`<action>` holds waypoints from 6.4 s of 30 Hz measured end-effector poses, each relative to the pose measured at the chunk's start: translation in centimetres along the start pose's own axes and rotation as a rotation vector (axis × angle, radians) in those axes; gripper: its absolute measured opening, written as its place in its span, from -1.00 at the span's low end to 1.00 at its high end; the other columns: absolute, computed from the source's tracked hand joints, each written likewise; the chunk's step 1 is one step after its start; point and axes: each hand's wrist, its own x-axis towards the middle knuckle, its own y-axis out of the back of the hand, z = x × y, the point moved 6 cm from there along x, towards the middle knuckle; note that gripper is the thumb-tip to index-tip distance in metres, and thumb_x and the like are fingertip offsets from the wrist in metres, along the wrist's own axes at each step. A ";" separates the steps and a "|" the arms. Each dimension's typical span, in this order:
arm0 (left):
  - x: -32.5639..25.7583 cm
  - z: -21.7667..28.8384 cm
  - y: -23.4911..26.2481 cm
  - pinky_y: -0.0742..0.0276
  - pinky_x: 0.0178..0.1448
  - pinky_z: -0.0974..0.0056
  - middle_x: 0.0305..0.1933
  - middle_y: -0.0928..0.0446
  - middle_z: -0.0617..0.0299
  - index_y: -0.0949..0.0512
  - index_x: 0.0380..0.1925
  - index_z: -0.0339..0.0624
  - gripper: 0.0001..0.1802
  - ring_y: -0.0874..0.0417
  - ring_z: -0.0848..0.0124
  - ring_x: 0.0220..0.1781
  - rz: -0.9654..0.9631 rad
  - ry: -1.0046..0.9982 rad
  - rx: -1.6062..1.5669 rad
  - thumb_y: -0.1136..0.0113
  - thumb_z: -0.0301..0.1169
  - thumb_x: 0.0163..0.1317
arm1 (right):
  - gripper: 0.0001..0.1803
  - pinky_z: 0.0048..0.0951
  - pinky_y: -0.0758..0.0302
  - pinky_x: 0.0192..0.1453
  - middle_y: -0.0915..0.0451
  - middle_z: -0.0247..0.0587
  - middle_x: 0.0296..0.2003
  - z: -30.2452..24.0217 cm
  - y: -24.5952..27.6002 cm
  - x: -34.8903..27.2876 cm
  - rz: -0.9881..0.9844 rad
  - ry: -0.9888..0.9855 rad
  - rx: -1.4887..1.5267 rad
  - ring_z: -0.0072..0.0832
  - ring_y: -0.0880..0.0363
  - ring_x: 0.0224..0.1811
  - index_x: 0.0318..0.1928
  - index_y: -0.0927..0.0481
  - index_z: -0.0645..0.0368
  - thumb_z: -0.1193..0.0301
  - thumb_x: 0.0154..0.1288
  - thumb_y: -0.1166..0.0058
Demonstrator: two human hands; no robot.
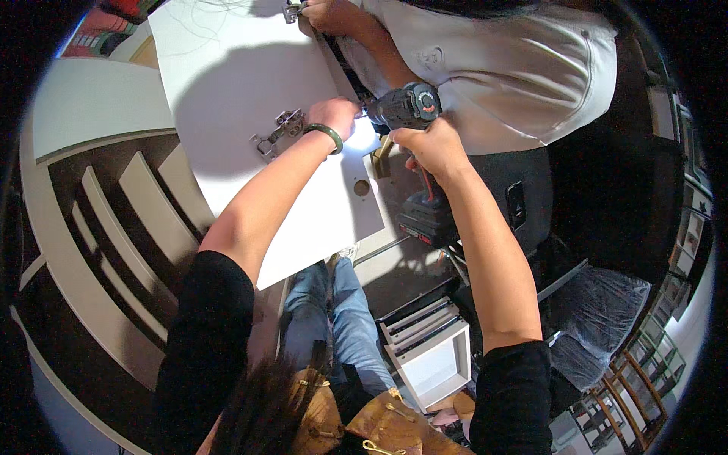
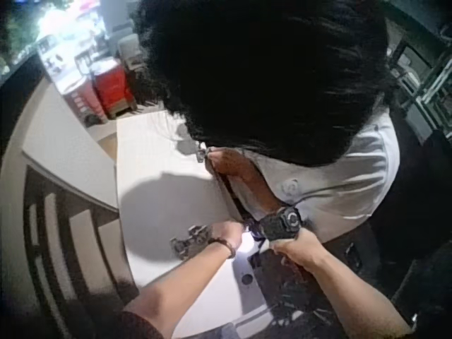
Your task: The person assembles a cabinet by aligning a door panel and using a cordless drill to fasten hinges. A second person assists by holding the door and handing parts. The door is attached to the cabinet frame.
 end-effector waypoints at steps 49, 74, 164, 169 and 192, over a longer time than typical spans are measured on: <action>-3.5 0.0 -1.6 -0.50 -0.13 -0.01 -0.31 -0.65 0.04 -0.59 -0.17 0.00 -0.75 -0.66 0.04 -0.19 -0.004 -0.193 0.090 0.01 -0.20 0.32 | -0.79 -0.49 -0.45 -0.55 -0.57 -0.27 -0.51 -3.6 -1.5 4.0 -0.050 0.125 -0.035 -0.54 -0.49 -0.61 -0.37 -0.61 0.26 0.38 0.05 -0.28; -2.1 -1.1 0.5 -0.56 -0.03 0.06 -0.14 -0.63 0.03 -0.54 -0.14 -0.07 -0.75 -0.64 0.15 -0.03 0.271 0.024 -0.101 -0.06 -0.31 0.19 | -0.71 -0.45 -0.49 -0.55 -0.56 -0.24 -0.51 -3.3 -0.9 3.3 -0.035 0.154 -0.058 -0.51 -0.51 -0.61 -0.35 -0.57 0.30 0.35 -0.02 -0.30; -13.9 -0.2 -5.9 -0.61 -0.02 0.34 -0.10 -0.56 0.03 -0.44 0.02 -0.39 -0.74 -0.62 0.36 -0.13 -0.458 0.223 -1.767 0.02 -0.48 0.41 | -0.66 -0.46 -0.53 -0.08 -0.68 -0.27 -0.28 13.5 -2.1 -18.6 0.275 0.069 0.397 -0.54 -0.62 -0.25 -0.17 -0.63 0.26 0.56 -0.04 -0.34; -14.2 1.1 -6.1 -0.61 0.05 0.25 0.04 -0.54 -0.12 -0.41 0.10 -0.41 -0.63 -0.64 0.26 -0.07 -0.587 0.123 -1.981 0.12 -0.34 0.48 | -0.64 -0.43 -0.54 -0.06 -0.68 -0.25 -0.28 13.2 -2.2 -18.7 0.237 0.101 0.352 -0.51 -0.63 -0.24 -0.17 -0.62 0.25 0.54 -0.06 -0.37; -15.0 -0.2 -6.9 -0.40 -0.24 0.49 -0.29 -0.52 0.31 -0.57 0.00 -0.26 -0.73 -0.46 0.58 -0.35 -0.418 0.124 -1.611 -0.09 -0.37 0.40 | -0.60 -0.44 -0.53 -0.05 -0.66 -0.25 -0.27 13.5 -2.6 -19.5 0.209 0.082 0.335 -0.49 -0.63 -0.23 -0.17 -0.55 0.21 0.54 -0.09 -0.38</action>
